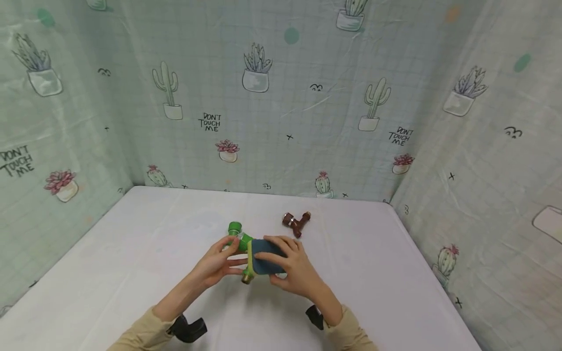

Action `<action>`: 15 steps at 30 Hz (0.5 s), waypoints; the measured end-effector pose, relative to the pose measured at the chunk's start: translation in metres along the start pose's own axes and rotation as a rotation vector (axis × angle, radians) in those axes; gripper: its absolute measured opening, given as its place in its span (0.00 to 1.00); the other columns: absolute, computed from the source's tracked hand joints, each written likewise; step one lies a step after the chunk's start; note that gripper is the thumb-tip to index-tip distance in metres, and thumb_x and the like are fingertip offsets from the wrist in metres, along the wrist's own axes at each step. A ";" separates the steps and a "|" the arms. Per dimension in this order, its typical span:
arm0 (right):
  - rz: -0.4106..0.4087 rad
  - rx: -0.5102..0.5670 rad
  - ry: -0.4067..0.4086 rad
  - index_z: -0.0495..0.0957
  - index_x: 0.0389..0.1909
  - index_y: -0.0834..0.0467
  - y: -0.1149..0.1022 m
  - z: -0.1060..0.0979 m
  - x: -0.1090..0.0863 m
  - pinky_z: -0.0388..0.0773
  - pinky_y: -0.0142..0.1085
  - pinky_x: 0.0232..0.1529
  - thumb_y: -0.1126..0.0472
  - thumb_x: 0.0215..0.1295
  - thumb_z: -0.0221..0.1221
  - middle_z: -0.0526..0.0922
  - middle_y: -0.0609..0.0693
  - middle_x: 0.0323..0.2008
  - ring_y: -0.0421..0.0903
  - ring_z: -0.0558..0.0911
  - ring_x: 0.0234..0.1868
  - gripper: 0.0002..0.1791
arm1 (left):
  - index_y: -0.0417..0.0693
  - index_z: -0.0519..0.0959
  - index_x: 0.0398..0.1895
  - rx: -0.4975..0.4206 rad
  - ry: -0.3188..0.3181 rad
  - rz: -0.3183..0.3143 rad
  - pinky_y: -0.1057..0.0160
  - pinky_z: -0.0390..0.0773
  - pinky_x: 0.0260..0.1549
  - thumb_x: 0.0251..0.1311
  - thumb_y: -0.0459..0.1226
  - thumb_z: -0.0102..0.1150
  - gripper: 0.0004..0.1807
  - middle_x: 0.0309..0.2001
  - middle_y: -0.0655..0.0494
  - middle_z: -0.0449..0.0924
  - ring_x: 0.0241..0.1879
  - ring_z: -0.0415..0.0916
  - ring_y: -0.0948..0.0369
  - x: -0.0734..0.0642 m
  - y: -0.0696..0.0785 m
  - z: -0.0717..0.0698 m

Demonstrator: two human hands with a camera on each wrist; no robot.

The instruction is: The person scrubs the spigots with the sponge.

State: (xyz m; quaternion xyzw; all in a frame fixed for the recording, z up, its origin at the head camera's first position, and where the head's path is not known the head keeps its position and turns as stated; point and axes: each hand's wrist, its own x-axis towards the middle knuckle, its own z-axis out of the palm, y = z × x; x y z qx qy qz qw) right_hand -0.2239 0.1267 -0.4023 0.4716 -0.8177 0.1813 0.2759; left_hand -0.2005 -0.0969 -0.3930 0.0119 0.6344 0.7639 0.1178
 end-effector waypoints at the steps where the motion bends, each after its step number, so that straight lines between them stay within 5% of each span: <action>1: 0.026 -0.030 0.011 0.71 0.52 0.39 0.005 0.000 -0.001 0.63 0.50 0.49 0.59 0.39 0.66 0.66 0.51 0.60 0.50 0.65 0.56 0.33 | 0.39 0.56 0.60 0.000 0.006 0.004 0.52 0.81 0.35 0.62 0.50 0.44 0.30 0.52 0.30 0.67 0.46 0.75 0.41 0.000 0.000 0.000; 5: 0.080 -0.095 0.048 0.71 0.52 0.40 0.021 -0.005 -0.005 0.62 0.51 0.49 0.61 0.40 0.65 0.66 0.53 0.60 0.52 0.64 0.56 0.32 | 0.39 0.57 0.58 -0.018 0.026 0.004 0.50 0.80 0.37 0.62 0.51 0.43 0.29 0.52 0.30 0.68 0.48 0.73 0.39 -0.002 -0.001 -0.003; 11: -0.107 -0.046 0.088 0.72 0.52 0.42 0.006 -0.004 -0.003 0.61 0.48 0.50 0.59 0.37 0.67 0.65 0.55 0.60 0.53 0.63 0.57 0.34 | 0.37 0.54 0.62 -0.081 -0.008 -0.058 0.49 0.76 0.45 0.65 0.52 0.37 0.32 0.56 0.27 0.62 0.53 0.70 0.40 -0.001 -0.001 -0.005; 15: -0.074 -0.199 0.116 0.73 0.49 0.41 0.011 -0.004 -0.003 0.60 0.50 0.46 0.60 0.32 0.69 0.67 0.55 0.57 0.53 0.65 0.54 0.35 | 0.36 0.53 0.64 -0.100 -0.030 -0.075 0.51 0.76 0.46 0.67 0.50 0.36 0.32 0.57 0.26 0.60 0.53 0.69 0.41 -0.002 -0.001 -0.005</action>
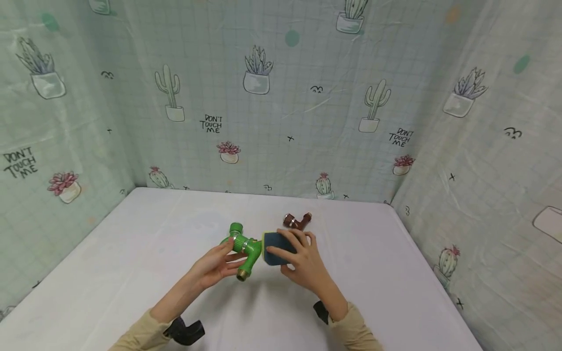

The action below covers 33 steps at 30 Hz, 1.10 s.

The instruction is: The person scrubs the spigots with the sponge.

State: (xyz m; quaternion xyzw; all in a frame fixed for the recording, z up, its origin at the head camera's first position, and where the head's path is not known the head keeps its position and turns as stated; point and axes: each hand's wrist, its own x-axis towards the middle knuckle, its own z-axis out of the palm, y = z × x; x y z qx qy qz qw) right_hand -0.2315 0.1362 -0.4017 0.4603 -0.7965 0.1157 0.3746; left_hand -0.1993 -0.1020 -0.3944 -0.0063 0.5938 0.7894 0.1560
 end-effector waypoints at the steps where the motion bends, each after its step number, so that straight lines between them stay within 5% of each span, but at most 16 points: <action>1: 0.022 -0.035 0.001 0.73 0.49 0.41 0.002 -0.001 0.000 0.60 0.50 0.45 0.60 0.30 0.69 0.68 0.55 0.57 0.53 0.65 0.53 0.35 | 0.36 0.52 0.64 -0.005 0.004 0.004 0.51 0.76 0.45 0.66 0.50 0.36 0.32 0.57 0.26 0.60 0.53 0.69 0.41 -0.001 0.000 0.000; 8: 0.042 0.146 -0.054 0.71 0.53 0.40 -0.006 -0.007 0.005 0.60 0.48 0.46 0.57 0.38 0.66 0.66 0.53 0.59 0.51 0.64 0.55 0.34 | 0.39 0.53 0.61 0.021 0.007 0.059 0.49 0.78 0.41 0.61 0.51 0.45 0.33 0.56 0.28 0.63 0.51 0.71 0.40 -0.003 -0.001 0.003; 14: 0.184 0.123 -0.032 0.71 0.51 0.40 -0.003 -0.010 0.008 0.62 0.49 0.44 0.60 0.36 0.65 0.67 0.52 0.58 0.50 0.64 0.53 0.34 | 0.42 0.56 0.54 0.060 0.024 0.081 0.48 0.79 0.37 0.59 0.52 0.48 0.30 0.53 0.30 0.67 0.48 0.73 0.40 -0.006 0.000 0.006; 18: 0.168 0.225 -0.041 0.70 0.54 0.41 -0.012 -0.011 0.014 0.62 0.47 0.46 0.57 0.40 0.65 0.65 0.52 0.60 0.50 0.62 0.54 0.33 | 0.43 0.58 0.49 0.042 0.019 0.079 0.46 0.79 0.37 0.60 0.50 0.49 0.25 0.50 0.33 0.70 0.44 0.77 0.43 -0.007 0.001 0.010; 23: 0.196 0.086 -0.035 0.71 0.52 0.41 -0.008 -0.009 0.014 0.61 0.45 0.39 0.56 0.40 0.65 0.67 0.54 0.57 0.50 0.64 0.50 0.32 | 0.45 0.57 0.39 0.030 0.009 0.104 0.45 0.78 0.36 0.59 0.48 0.52 0.20 0.50 0.36 0.72 0.43 0.77 0.43 -0.005 0.002 0.013; 25: 0.252 0.079 -0.019 0.72 0.51 0.42 -0.003 -0.013 0.012 0.60 0.45 0.38 0.58 0.39 0.66 0.68 0.55 0.56 0.50 0.64 0.50 0.32 | 0.45 0.58 0.36 0.013 0.036 0.113 0.44 0.78 0.35 0.59 0.47 0.52 0.18 0.48 0.38 0.74 0.44 0.77 0.42 -0.005 0.003 0.013; 28: 0.311 0.215 -0.015 0.72 0.51 0.43 -0.004 -0.025 0.008 0.60 0.48 0.42 0.60 0.39 0.65 0.66 0.54 0.58 0.49 0.62 0.53 0.32 | 0.44 0.60 0.35 -0.034 0.092 0.110 0.45 0.78 0.35 0.60 0.46 0.52 0.16 0.40 0.46 0.77 0.44 0.76 0.42 -0.004 0.006 0.011; 33: 0.297 0.367 0.000 0.70 0.53 0.43 -0.023 -0.037 0.002 0.70 0.51 0.44 0.60 0.41 0.66 0.64 0.52 0.60 0.47 0.60 0.55 0.33 | 0.41 0.61 0.49 -0.199 0.116 0.036 0.44 0.76 0.40 0.63 0.43 0.45 0.17 0.32 0.51 0.70 0.45 0.77 0.46 -0.002 0.009 0.010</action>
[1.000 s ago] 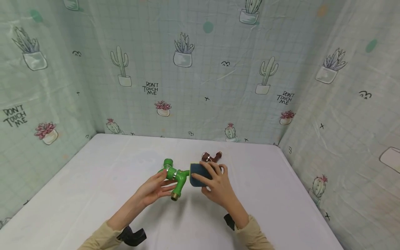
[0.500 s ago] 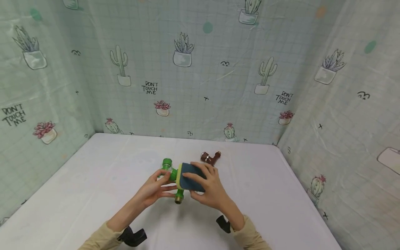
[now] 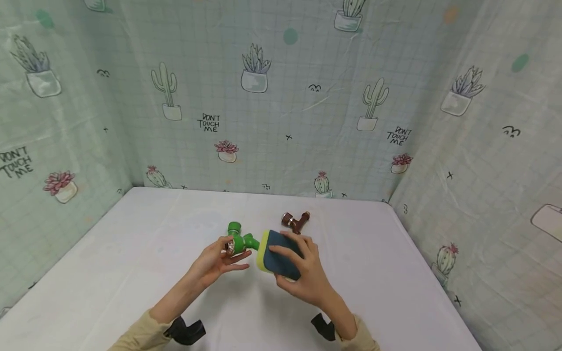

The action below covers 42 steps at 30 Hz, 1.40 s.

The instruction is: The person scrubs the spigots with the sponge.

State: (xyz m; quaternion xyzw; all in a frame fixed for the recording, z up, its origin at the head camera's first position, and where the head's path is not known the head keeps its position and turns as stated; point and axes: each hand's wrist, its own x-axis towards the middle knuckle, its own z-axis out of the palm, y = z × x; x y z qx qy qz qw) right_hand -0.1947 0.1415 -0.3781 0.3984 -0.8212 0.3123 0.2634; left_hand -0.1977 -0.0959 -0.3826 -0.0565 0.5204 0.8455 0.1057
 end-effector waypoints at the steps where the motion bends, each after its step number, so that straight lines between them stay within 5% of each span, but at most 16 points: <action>1: -0.018 -0.009 0.005 0.70 0.53 0.43 -0.003 0.001 -0.002 0.70 0.51 0.43 0.57 0.43 0.65 0.64 0.53 0.60 0.47 0.60 0.55 0.31 | 0.42 0.59 0.53 -0.040 -0.008 -0.030 0.44 0.75 0.42 0.64 0.42 0.43 0.19 0.34 0.49 0.69 0.44 0.78 0.47 -0.001 0.000 0.000; 5: -0.073 -0.063 0.074 0.71 0.52 0.44 -0.001 0.005 -0.002 0.68 0.50 0.44 0.46 0.56 0.55 0.65 0.55 0.59 0.48 0.60 0.55 0.22 | 0.44 0.47 0.63 -0.116 -0.103 -0.142 0.44 0.73 0.46 0.62 0.40 0.42 0.28 0.47 0.37 0.64 0.44 0.78 0.51 -0.004 0.002 0.001; 10: -0.124 -0.062 0.171 0.73 0.51 0.47 0.009 0.003 0.006 0.67 0.50 0.44 0.44 0.60 0.48 0.66 0.58 0.58 0.51 0.61 0.54 0.21 | 0.41 0.48 0.66 0.056 -0.334 -0.228 0.48 0.75 0.47 0.60 0.38 0.42 0.31 0.51 0.33 0.70 0.47 0.77 0.49 -0.005 0.004 -0.001; 15: -0.202 -0.113 0.108 0.72 0.53 0.45 0.010 0.003 0.019 0.63 0.50 0.47 0.45 0.60 0.49 0.64 0.55 0.61 0.52 0.61 0.55 0.21 | 0.36 0.46 0.67 0.140 -0.625 -0.331 0.49 0.73 0.50 0.65 0.37 0.36 0.29 0.53 0.39 0.71 0.52 0.73 0.47 -0.001 -0.001 -0.002; 18: -0.253 -0.159 0.049 0.71 0.54 0.44 0.009 0.006 0.025 0.60 0.49 0.50 0.47 0.59 0.51 0.64 0.55 0.61 0.52 0.61 0.56 0.21 | 0.38 0.42 0.68 0.104 -0.717 -0.372 0.52 0.74 0.50 0.67 0.36 0.33 0.29 0.55 0.42 0.67 0.53 0.72 0.49 0.000 -0.004 0.001; 27: -0.259 -0.255 -0.068 0.71 0.55 0.41 0.015 -0.003 0.022 0.60 0.46 0.48 0.56 0.38 0.69 0.65 0.55 0.60 0.51 0.63 0.56 0.36 | 0.31 0.49 0.65 0.145 -0.689 -0.300 0.60 0.78 0.46 0.66 0.41 0.42 0.31 0.46 0.49 0.76 0.45 0.78 0.57 0.005 -0.011 0.000; 35: -0.175 -0.238 -0.032 0.73 0.52 0.42 0.042 -0.013 0.011 0.61 0.50 0.45 0.60 0.38 0.66 0.67 0.56 0.57 0.52 0.64 0.54 0.32 | 0.31 0.50 0.65 0.153 -0.652 -0.294 0.60 0.78 0.45 0.64 0.38 0.44 0.31 0.48 0.46 0.77 0.45 0.78 0.55 0.003 -0.010 -0.011; 39: -0.101 -0.094 -0.032 0.71 0.54 0.43 0.033 -0.012 0.016 0.63 0.51 0.47 0.59 0.44 0.63 0.65 0.55 0.59 0.50 0.63 0.55 0.30 | 0.31 0.45 0.66 0.170 -0.611 -0.279 0.54 0.76 0.48 0.64 0.36 0.43 0.32 0.51 0.41 0.73 0.47 0.77 0.49 0.002 -0.009 -0.012; 42: -0.109 -0.089 -0.073 0.68 0.57 0.42 0.019 -0.003 0.024 0.64 0.50 0.47 0.55 0.48 0.62 0.64 0.53 0.61 0.49 0.63 0.55 0.31 | 0.34 0.47 0.67 0.186 -0.609 -0.254 0.50 0.74 0.49 0.63 0.34 0.44 0.31 0.51 0.41 0.72 0.48 0.76 0.47 0.003 -0.009 -0.009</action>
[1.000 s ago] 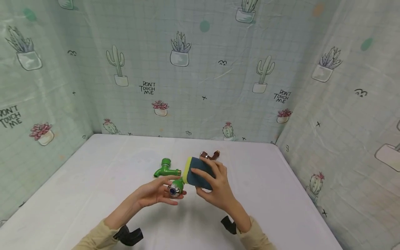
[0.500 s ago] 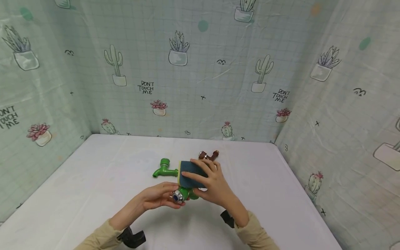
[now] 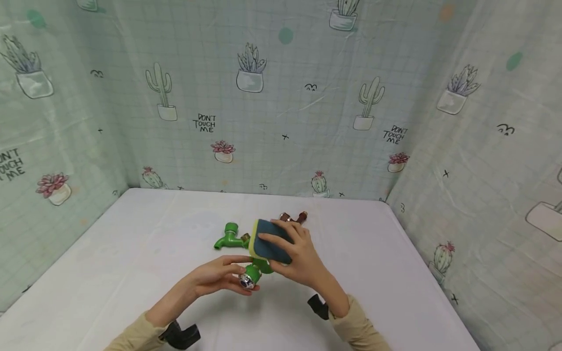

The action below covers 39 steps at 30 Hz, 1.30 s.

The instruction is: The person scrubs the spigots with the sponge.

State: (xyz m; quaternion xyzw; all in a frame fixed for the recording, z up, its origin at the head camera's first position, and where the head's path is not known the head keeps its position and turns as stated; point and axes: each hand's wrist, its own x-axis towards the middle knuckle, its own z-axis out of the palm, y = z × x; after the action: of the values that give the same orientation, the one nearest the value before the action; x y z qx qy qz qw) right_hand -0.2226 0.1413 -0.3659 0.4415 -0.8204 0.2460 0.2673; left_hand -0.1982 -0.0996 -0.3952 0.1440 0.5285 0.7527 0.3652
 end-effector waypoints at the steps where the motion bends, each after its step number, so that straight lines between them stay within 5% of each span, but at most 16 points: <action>1: -0.005 -0.009 -0.013 0.67 0.58 0.41 -0.003 0.003 0.002 0.65 0.50 0.47 0.54 0.49 0.61 0.64 0.53 0.61 0.49 0.63 0.55 0.31 | 0.35 0.48 0.67 0.012 0.001 0.011 0.49 0.74 0.49 0.63 0.33 0.45 0.31 0.50 0.41 0.73 0.48 0.76 0.47 0.001 0.000 0.001; 5: 0.022 -0.035 -0.048 0.67 0.58 0.40 -0.004 0.011 -0.001 0.66 0.50 0.46 0.55 0.48 0.62 0.64 0.52 0.61 0.48 0.64 0.55 0.32 | 0.37 0.48 0.67 0.002 0.003 0.049 0.49 0.73 0.51 0.62 0.32 0.46 0.32 0.50 0.43 0.73 0.47 0.76 0.48 0.000 0.000 0.002; 13: 0.125 -0.133 -0.020 0.71 0.53 0.39 0.013 0.004 -0.017 0.62 0.43 0.38 0.58 0.40 0.64 0.69 0.52 0.56 0.48 0.65 0.51 0.32 | 0.34 0.46 0.67 -0.018 0.121 0.095 0.50 0.73 0.51 0.61 0.29 0.41 0.31 0.53 0.44 0.71 0.48 0.76 0.48 -0.005 0.002 -0.005; 21: 0.041 0.024 -0.078 0.66 0.58 0.40 -0.007 0.014 -0.002 0.65 0.45 0.42 0.55 0.49 0.61 0.65 0.51 0.60 0.48 0.64 0.54 0.31 | 0.37 0.54 0.65 0.038 0.123 0.081 0.51 0.74 0.49 0.61 0.33 0.47 0.29 0.52 0.42 0.73 0.46 0.77 0.50 -0.001 0.003 0.001; 29: 0.071 -0.181 -0.084 0.72 0.51 0.38 0.017 0.006 -0.016 0.63 0.47 0.41 0.59 0.40 0.62 0.69 0.50 0.57 0.47 0.66 0.51 0.31 | 0.33 0.50 0.65 -0.001 0.186 0.095 0.51 0.75 0.48 0.61 0.31 0.48 0.31 0.43 0.50 0.78 0.44 0.78 0.49 -0.005 0.001 -0.002; 35: -0.040 -0.045 -0.065 0.70 0.53 0.40 0.008 0.012 -0.013 0.62 0.51 0.48 0.60 0.41 0.64 0.65 0.52 0.61 0.50 0.63 0.57 0.33 | 0.33 0.48 0.66 0.019 0.176 0.100 0.51 0.74 0.50 0.62 0.34 0.48 0.33 0.46 0.46 0.76 0.47 0.77 0.50 -0.004 0.004 -0.003; 39: -0.074 -0.117 -0.074 0.71 0.52 0.40 0.014 0.017 -0.015 0.63 0.51 0.50 0.60 0.40 0.65 0.65 0.52 0.60 0.51 0.63 0.58 0.32 | 0.32 0.47 0.66 0.012 0.187 0.103 0.51 0.73 0.50 0.63 0.34 0.48 0.32 0.49 0.42 0.75 0.47 0.77 0.49 -0.004 0.006 -0.004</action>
State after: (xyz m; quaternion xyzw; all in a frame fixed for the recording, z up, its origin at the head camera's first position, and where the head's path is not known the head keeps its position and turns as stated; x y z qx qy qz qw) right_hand -0.2312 0.1456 -0.3905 0.4639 -0.8259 0.1709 0.2709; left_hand -0.1999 -0.1063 -0.3901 0.1024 0.5567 0.7775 0.2741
